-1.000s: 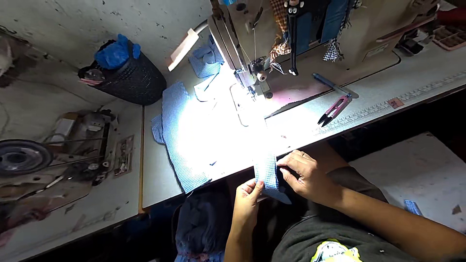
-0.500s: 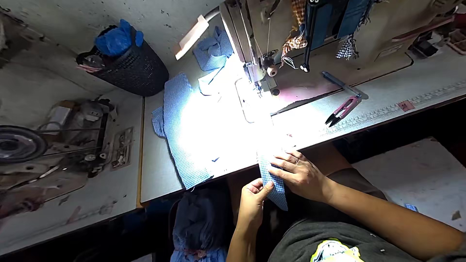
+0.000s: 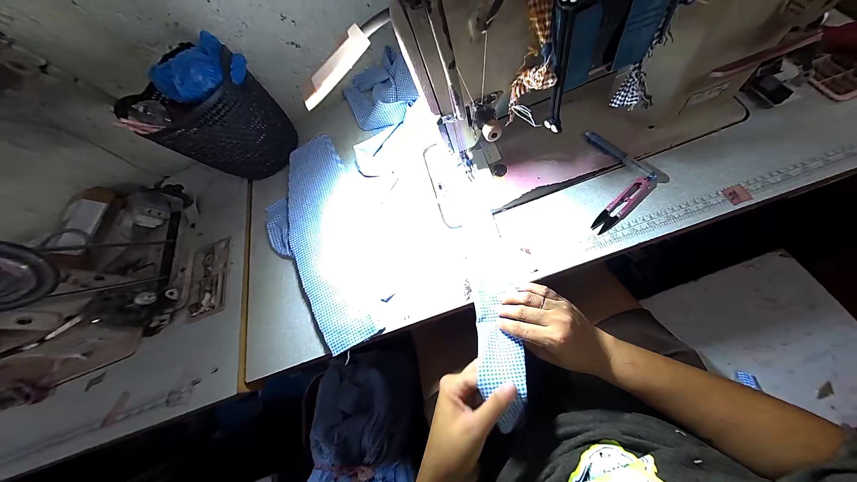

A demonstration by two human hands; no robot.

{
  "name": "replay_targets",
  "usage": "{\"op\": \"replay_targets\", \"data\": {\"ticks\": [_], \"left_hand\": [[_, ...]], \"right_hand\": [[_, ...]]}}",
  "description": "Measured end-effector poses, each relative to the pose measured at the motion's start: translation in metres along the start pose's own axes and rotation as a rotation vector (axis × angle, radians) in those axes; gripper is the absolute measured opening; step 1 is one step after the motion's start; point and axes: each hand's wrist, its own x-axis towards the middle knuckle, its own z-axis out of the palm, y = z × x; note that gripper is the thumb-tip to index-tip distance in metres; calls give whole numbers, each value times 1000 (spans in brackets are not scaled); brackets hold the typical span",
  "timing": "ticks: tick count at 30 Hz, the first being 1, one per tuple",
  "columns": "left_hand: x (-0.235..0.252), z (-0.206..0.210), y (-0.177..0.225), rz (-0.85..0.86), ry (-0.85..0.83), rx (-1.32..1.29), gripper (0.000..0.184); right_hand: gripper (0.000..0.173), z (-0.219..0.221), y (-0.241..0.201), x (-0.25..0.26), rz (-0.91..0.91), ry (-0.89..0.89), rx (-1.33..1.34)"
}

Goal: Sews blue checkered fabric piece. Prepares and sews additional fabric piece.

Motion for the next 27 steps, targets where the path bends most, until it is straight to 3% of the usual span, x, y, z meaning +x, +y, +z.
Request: {"op": "replay_targets", "data": {"ticks": [2,5,9,13,18,24,27], "left_hand": [[-11,-3,17,171,67,111,22],[-4,-9,37,352,139,16,26],[31,-17,50,395,263,-135,22],[66,-24,58,507,456,2,30],[77,-34,73,506,456,136,49],[75,-36,83,430,449,142,24],[75,-35,89,376,454,95,20]], "right_hand": [[22,-1,1,2,19,5,63],[20,-2,2,8,70,24,153],[19,-3,2,20,187,7,239],[19,-3,3,27,319,18,299],[15,-1,2,30,374,45,290],[16,0,1,29,384,50,294],[15,0,0,28,386,56,294]]}}
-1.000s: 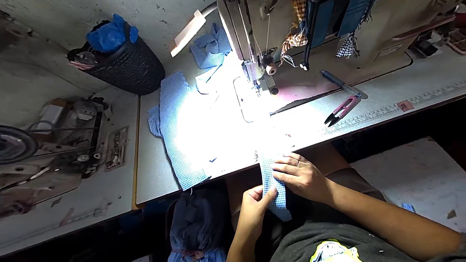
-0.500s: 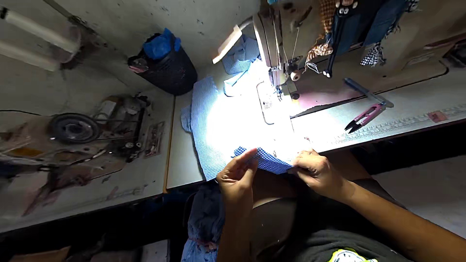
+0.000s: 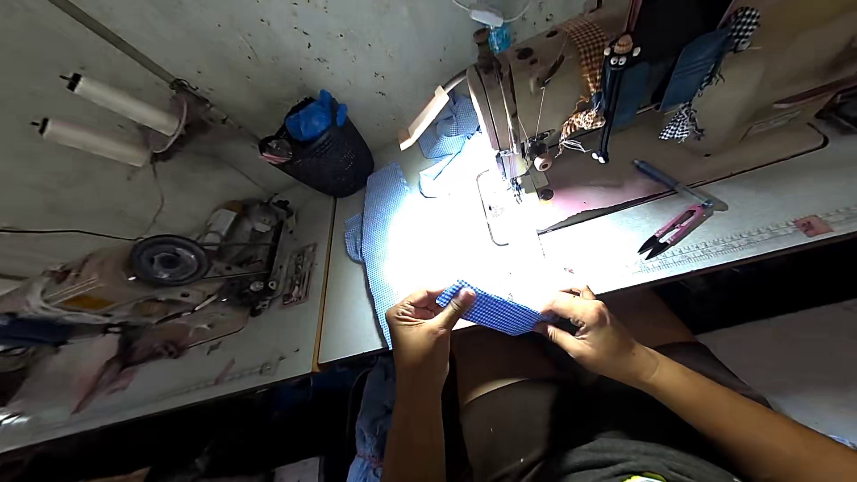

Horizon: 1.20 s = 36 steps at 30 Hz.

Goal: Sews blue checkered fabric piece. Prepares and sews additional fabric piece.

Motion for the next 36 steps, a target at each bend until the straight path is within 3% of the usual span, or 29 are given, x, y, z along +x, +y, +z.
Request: {"op": "replay_targets", "data": {"ticks": [7,11,15,19,22,28,36], "left_hand": [[13,-3,0,205,-90,216,16],[30,6,-9,234,-131,242,17],[53,26,-34,276,-327,309,20],[79,42,-70,134,-668,420,20],[85,46,-77,-18,-799,572,25],[75,42,-75,57,-751,735,25],[80,41,-76,77,-778,751,27]], "right_hand": [[16,2,-2,-4,-15,31,-39],[17,7,-5,-8,-62,53,-103],[16,14,-11,-16,-118,58,-173],[13,22,-16,-18,-88,103,-117],[15,24,-18,-16,-62,114,-117],[13,29,-17,-21,-46,113,-87],[14,30,-18,-22,-21,132,-83]]}}
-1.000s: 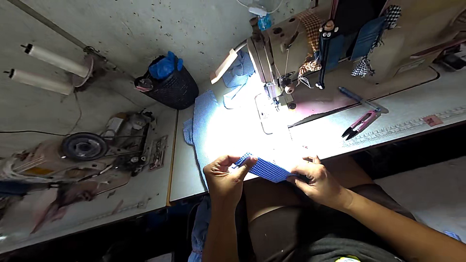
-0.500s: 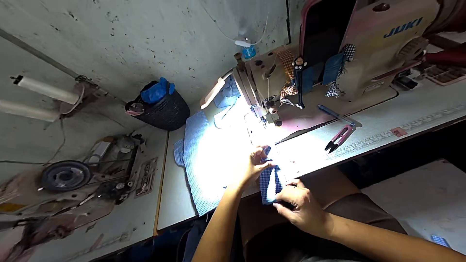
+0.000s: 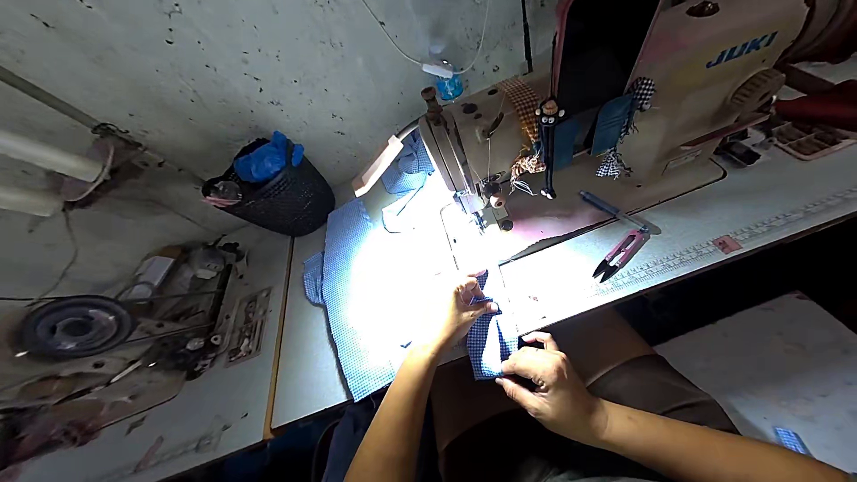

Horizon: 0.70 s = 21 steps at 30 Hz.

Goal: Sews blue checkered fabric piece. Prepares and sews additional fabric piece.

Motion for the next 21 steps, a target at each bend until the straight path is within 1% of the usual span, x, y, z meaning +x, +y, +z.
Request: {"op": "replay_targets", "data": {"ticks": [4,8,10,14,17,19,21], "left_hand": [[7,-5,2,-12,-24,-42,24],[22,-5,-11,-15,-56,-126,24],[31,-10,-12,-41,-71,-84,24],[47,-25,-8,-14,-68,29,29],[61,-29,-18,13,-17,41,32],[70,-29,-27,30,28,45,27],[78,-33,-29,12,36,62,27]], "right_hand": [[13,0,-1,4,23,32,-12],[14,-2,0,14,37,57,-52],[14,-5,0,22,65,56,-63],[15,-8,4,42,143,51,-102],[16,-10,8,57,197,23,-125],[17,-12,11,67,242,-12,-129],[19,-13,15,77,271,-49,-136]]}}
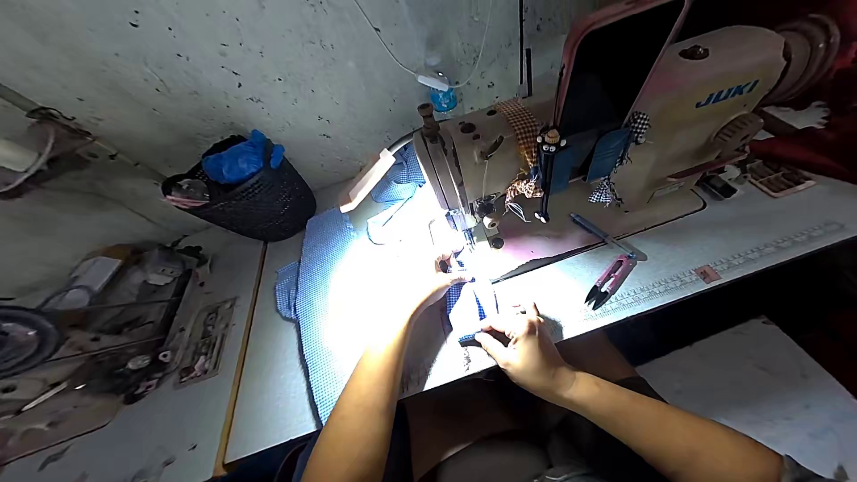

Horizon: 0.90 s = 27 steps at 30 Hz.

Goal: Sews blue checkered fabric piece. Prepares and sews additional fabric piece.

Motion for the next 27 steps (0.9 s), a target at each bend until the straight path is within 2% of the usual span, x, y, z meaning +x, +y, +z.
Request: {"op": "replay_targets", "data": {"ticks": [5,8,12,15,18,19,21,22,23,25,27], "left_hand": [[19,-5,-7,-21,40,8,27],[30,-7,-10,13,79,19,33],[31,-20,12,-123,18,71,31],[26,-23,13,-190,150,96,34],[-2,-31,14,-203,291,-18,40],[-17,-34,20,-226,297,-80,38],[-52,-35,41,-217,273,-349,15],[-68,-30,45,-167,232,-513,13],[-83,-21,45,-101,195,-642,19],[-110,3,47,-9,181,-625,16],[-127,27,51,-8,204,-516,13]], "right_hand": [[18,2,8,25,-21,4,-27],[18,3,12,40,-20,-5,-16],[17,4,16,54,-21,-10,14],[15,5,19,64,-55,-1,10],[12,6,25,73,-134,42,28],[12,5,26,76,-128,25,33],[13,2,28,80,-132,-4,52],[13,1,29,82,-140,-19,57],[13,0,31,83,-153,-37,57],[12,-4,34,82,-183,-94,44],[12,-7,36,75,-208,-165,20]]}}
